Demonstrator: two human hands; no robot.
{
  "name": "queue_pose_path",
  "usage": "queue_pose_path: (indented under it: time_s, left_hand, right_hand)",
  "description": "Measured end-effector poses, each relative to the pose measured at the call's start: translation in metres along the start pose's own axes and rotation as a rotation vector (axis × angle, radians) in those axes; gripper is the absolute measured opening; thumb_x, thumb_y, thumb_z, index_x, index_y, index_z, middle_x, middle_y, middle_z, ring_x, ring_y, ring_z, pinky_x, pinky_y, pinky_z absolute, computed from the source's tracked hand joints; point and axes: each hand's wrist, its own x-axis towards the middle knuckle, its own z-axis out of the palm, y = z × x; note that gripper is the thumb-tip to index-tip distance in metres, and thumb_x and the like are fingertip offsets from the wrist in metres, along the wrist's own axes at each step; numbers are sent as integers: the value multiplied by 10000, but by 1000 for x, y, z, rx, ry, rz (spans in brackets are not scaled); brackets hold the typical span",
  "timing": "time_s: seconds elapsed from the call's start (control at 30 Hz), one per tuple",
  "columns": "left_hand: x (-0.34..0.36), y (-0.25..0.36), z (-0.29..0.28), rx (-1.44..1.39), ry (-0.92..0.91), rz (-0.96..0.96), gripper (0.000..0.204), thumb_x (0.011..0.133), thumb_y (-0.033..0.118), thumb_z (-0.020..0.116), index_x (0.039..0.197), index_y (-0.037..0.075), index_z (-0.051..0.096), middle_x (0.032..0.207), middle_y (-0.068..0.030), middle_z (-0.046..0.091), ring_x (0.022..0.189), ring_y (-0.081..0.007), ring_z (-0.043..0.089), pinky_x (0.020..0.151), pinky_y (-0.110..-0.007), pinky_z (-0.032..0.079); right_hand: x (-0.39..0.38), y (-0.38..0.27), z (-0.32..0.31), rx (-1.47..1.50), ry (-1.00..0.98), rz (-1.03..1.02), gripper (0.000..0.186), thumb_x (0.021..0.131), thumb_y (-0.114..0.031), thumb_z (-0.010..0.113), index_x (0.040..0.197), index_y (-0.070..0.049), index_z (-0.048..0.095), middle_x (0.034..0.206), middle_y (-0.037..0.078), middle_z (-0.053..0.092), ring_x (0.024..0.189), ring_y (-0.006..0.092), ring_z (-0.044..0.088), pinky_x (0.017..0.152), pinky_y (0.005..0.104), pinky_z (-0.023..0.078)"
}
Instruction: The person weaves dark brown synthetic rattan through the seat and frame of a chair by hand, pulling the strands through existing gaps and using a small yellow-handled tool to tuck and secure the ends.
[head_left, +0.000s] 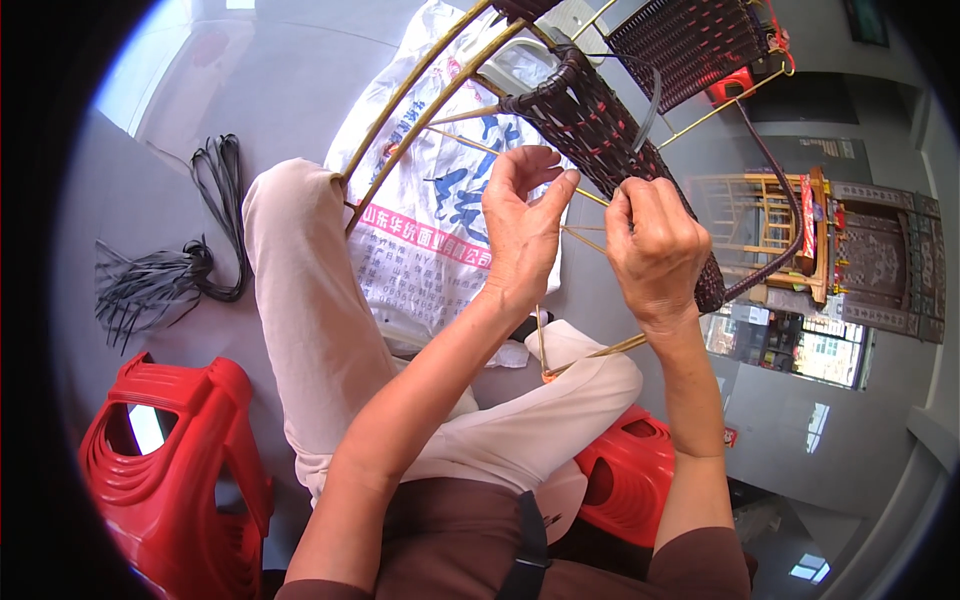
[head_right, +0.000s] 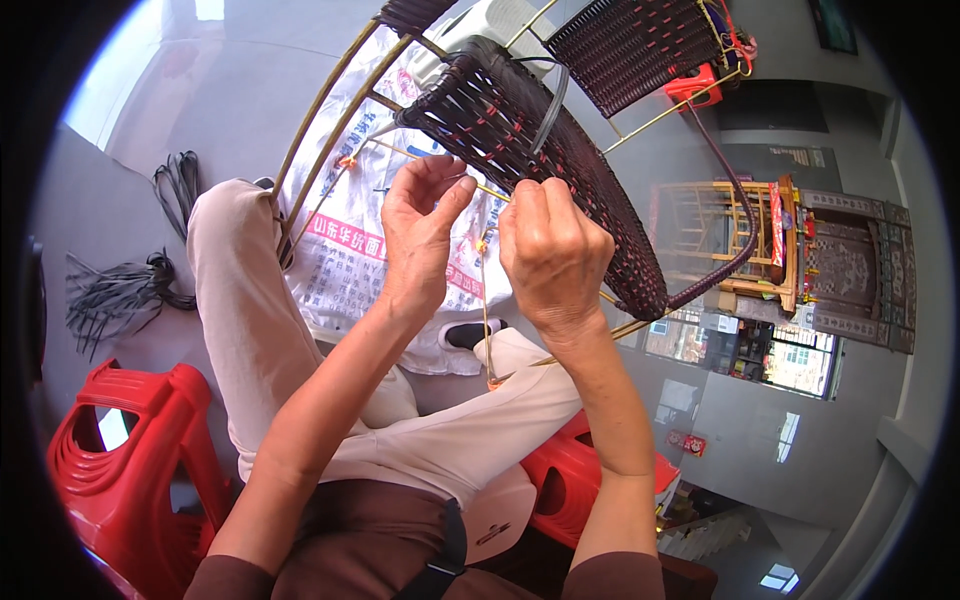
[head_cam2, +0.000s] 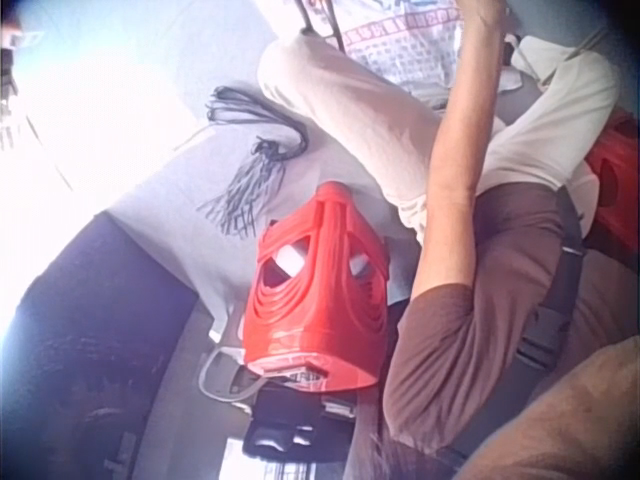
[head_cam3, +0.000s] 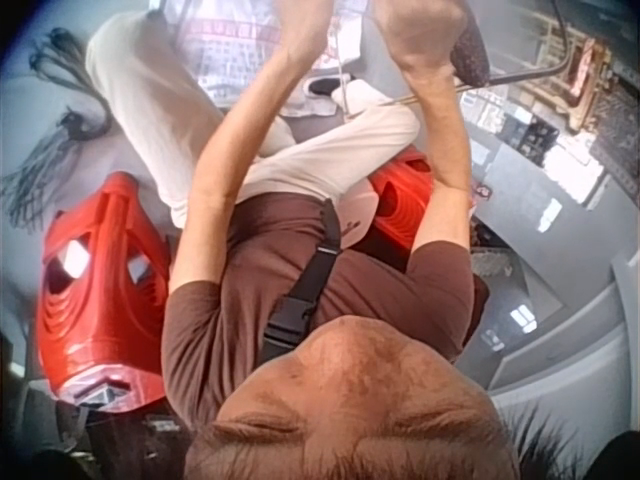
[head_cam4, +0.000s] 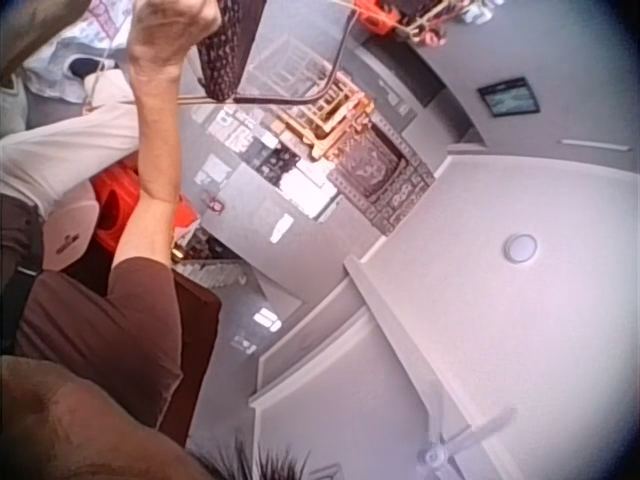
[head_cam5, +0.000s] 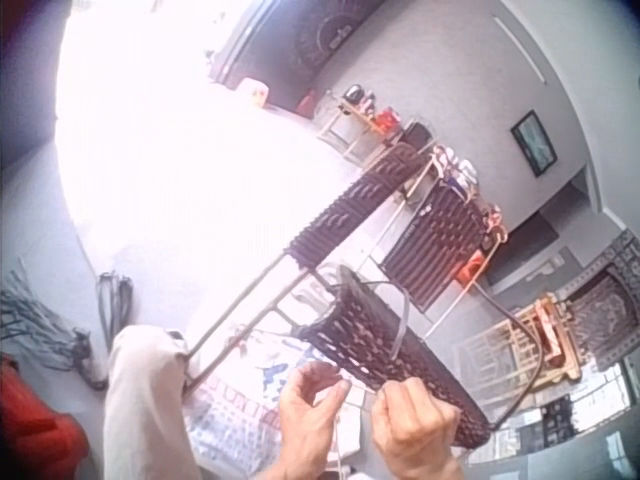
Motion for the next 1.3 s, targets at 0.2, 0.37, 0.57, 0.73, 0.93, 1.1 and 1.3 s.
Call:
queue_pose_path:
  time_s: [0.2, 0.37, 0.57, 0.73, 0.93, 1.1, 1.3]
  left_hand:
    - [3, -2, 2, -177, -97, -130, 468, 759, 75, 683, 1150, -55, 461, 1126, -150, 544, 1054, -204, 536, 926, -313, 424]
    - [9, 1, 2, -232, -244, -130, 431, 783, 113, 648, 1148, -47, 486, 1056, -111, 589, 997, -163, 546, 901, -290, 420]
    - [2, 27, -22, 316, -66, 43, 251, 806, 82, 603, 1028, -33, 586, 866, -83, 618, 715, -119, 571, 635, -241, 466]
    - [0, 80, -3, 806, -527, 450, 229, 720, -68, 618, 935, 7, 646, 889, -68, 624, 755, -148, 581, 652, -242, 451]
    - [9, 91, 5, 1192, -762, 427, 307, 665, -98, 609, 960, -20, 637, 866, -98, 664, 770, -157, 603, 709, -280, 475]
    - [10, 92, -8, 1438, -815, 496, 360, 658, -81, 618, 1012, -20, 591, 788, -45, 603, 739, -101, 532, 684, -255, 451]
    - [48, 87, -48, 1385, -676, 255, 303, 835, 42, 573, 1123, -26, 506, 1003, -35, 554, 891, -117, 533, 727, -248, 459]
  right_hand:
    - [-3, 1, 2, -19, 24, -19, 149, 699, -20, 624, 687, -61, 482, 639, 72, 460, 490, 236, 546, 423, 328, 437]
    - [-4, -1, 3, 13, 54, 19, 136, 698, -16, 634, 698, -64, 507, 637, 74, 487, 477, 243, 550, 420, 333, 441]
    - [-7, -4, -1, 226, 35, 117, 99, 698, -19, 639, 712, -61, 550, 639, 61, 503, 475, 234, 545, 426, 325, 435]
    - [-8, 5, -7, 367, 66, 65, 80, 716, -53, 620, 697, -60, 542, 673, 49, 492, 490, 197, 553, 412, 307, 436]
    - [-27, -4, 10, 467, 99, 83, 39, 683, -66, 573, 664, -48, 545, 687, 79, 513, 555, 176, 567, 458, 293, 470]
    - [-26, -27, 4, 259, -41, 41, 107, 585, -41, 631, 650, 43, 615, 657, 132, 566, 559, 186, 600, 424, 287, 487]
    - [-48, -32, -10, 524, 380, 256, 214, 738, -139, 631, 856, 34, 584, 1023, 165, 516, 644, 163, 573, 473, 280, 474]
